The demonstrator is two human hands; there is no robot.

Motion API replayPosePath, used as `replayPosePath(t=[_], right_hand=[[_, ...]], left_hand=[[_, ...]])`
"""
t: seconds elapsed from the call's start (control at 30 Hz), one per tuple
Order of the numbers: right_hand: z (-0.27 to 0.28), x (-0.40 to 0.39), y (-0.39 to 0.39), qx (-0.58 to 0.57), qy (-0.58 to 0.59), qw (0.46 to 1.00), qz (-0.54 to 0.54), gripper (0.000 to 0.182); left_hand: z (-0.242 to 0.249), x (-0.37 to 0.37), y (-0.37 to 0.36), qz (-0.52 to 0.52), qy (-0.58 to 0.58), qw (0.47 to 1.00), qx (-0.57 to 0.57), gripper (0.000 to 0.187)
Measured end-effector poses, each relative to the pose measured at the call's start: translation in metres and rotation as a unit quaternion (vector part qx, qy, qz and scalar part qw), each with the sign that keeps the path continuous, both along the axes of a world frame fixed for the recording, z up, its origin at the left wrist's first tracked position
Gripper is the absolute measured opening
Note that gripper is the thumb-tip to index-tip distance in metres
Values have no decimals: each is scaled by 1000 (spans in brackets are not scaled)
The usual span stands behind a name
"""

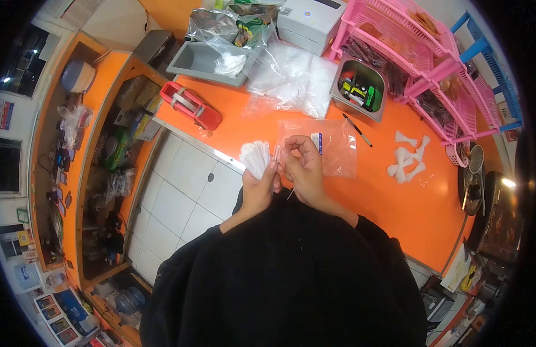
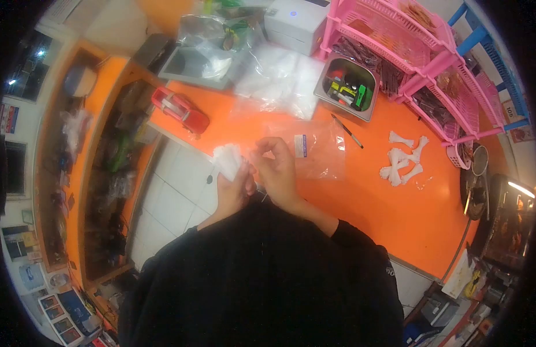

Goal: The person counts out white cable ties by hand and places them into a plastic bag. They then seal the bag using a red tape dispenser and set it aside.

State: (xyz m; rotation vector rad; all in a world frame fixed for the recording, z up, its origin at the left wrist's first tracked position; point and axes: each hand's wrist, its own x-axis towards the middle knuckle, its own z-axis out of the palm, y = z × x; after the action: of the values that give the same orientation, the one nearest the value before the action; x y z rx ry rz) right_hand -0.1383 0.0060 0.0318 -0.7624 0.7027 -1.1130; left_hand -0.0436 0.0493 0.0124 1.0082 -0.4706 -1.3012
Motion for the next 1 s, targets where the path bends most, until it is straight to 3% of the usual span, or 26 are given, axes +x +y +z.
replayPosePath(t=[0.23,1.0], right_hand=[[-11,0,1,1,8,997,72,14],[-4,-3,1,12,9,998,63,8]], left_hand=[[-4,0,1,1,-13,1000,-2,22],[-4,-1,2,-4,-3,1000,7,21]])
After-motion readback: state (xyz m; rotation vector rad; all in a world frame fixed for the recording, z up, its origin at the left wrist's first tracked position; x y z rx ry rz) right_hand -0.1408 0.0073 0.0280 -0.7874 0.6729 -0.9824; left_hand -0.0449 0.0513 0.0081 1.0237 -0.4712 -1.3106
